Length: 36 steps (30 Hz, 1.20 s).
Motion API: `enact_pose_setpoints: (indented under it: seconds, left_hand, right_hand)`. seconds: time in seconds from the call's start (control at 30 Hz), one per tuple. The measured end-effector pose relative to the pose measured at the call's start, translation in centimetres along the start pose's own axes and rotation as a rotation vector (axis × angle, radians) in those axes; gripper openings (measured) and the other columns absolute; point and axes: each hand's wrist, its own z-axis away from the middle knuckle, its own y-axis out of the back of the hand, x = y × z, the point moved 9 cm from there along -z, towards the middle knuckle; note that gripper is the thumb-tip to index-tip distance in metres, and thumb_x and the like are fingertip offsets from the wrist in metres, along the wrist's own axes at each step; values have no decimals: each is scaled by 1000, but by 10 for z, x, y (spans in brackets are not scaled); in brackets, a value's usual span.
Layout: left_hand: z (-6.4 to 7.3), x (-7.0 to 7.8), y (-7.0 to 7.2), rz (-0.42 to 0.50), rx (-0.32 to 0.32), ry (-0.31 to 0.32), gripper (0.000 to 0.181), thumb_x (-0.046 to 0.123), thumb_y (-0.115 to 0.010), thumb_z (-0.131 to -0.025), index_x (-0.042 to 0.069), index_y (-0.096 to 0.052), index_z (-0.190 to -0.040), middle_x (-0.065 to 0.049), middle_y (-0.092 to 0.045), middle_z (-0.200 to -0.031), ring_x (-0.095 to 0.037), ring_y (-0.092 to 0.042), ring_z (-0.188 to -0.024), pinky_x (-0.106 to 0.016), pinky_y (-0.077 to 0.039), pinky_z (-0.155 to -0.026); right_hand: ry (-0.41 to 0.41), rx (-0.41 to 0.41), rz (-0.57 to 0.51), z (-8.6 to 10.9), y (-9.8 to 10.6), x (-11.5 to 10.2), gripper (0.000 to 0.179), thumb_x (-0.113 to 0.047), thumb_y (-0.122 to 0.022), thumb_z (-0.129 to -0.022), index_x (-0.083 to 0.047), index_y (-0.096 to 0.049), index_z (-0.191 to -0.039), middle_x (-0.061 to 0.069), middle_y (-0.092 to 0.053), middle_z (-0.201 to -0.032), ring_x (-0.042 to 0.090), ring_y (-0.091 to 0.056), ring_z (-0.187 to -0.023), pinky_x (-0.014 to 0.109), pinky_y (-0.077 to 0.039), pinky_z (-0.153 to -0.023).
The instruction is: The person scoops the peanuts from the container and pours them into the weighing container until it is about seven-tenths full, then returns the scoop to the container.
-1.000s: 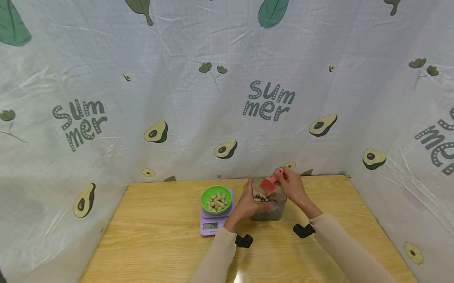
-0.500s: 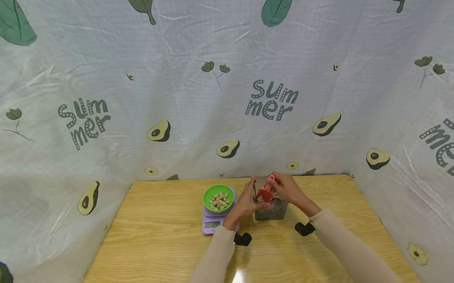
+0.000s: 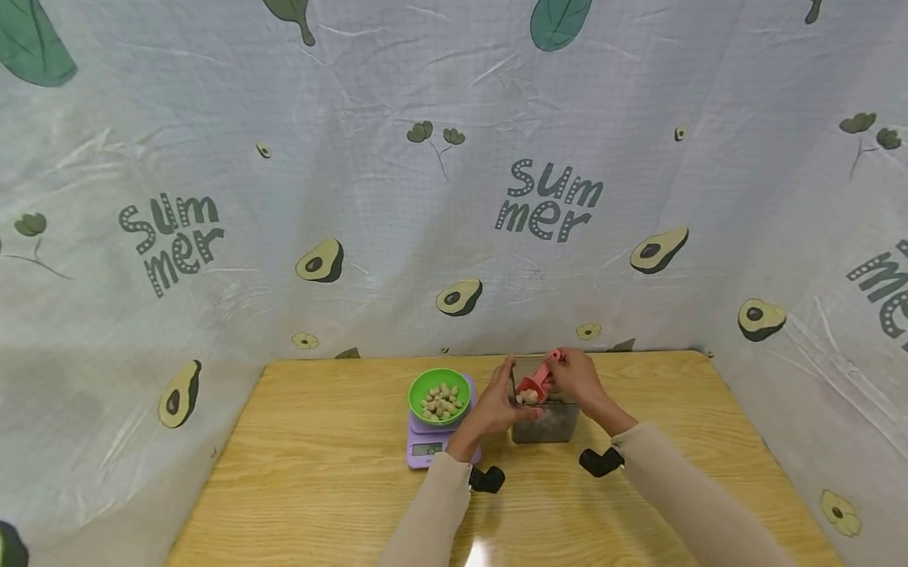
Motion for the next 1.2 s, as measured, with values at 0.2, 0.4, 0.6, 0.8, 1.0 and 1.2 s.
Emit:
enact_pose_setpoints:
  seconds: [0.2, 0.4, 0.6, 0.8, 1.0, 1.2]
  left_hand:
    - [0, 1, 1, 2, 6, 0, 111, 38, -80, -82, 29, -1, -159, -8, -11, -166, -35, -24, -150, -56, -34, -113]
    - [2, 2, 1, 10, 0, -2, 109, 37, -79, -83, 27, -2, -160, -10, -8, -166, -37, -22, -150, -57, -34, -113]
    - [3, 5, 1, 0, 13, -2, 110, 34, -80, -83, 23, -3, -160, -12, -9, -166, -37, -22, -150, -56, -32, -115]
    - [4, 7, 0, -6, 19, -19, 110, 33, -80, -83, 21, -2, -160, -13, -11, -166, -37, -22, -150, -56, -31, -115]
    - [4, 2, -2, -3, 18, 1, 112, 36, -80, -82, 25, 0, -160, -12, -9, -166, -36, -20, -151, -56, -31, -115]
    - [2, 2, -2, -4, 20, 8, 112, 36, -79, -83, 26, 1, -160, -9, -7, -167, -34, -18, -152, -55, -30, -116]
  right_hand:
    - [-125, 44, -130, 5, 7, 8, 33, -22, -45, -105, 5, -62, -113, 11, -69, -83, 18, -72, -72, 44, -59, -77]
    - [-233, 90, -419, 10, 19, 25, 40, -20, -40, -107, 11, -51, -129, 2, -68, -77, 10, -71, -70, 37, -58, -84]
    - [-258, 76, -664, 16, 22, 36, 44, -17, -36, -108, 11, -36, -142, -2, -66, -78, 4, -70, -68, 24, -58, -78]
    - [-277, 106, -842, 25, 26, 43, 47, -16, -35, -108, 10, -32, -146, -3, -69, -76, 4, -71, -70, 20, -58, -76]
    - [-324, 159, -992, 37, 33, 54, 26, -16, -36, -107, -3, -47, -126, 0, -68, -78, 8, -72, -73, 23, -58, -79]
    - [-325, 164, -1084, 45, 37, 57, 16, -16, -38, -107, -6, -48, -113, 2, -68, -80, 11, -73, -79, 25, -58, -82]
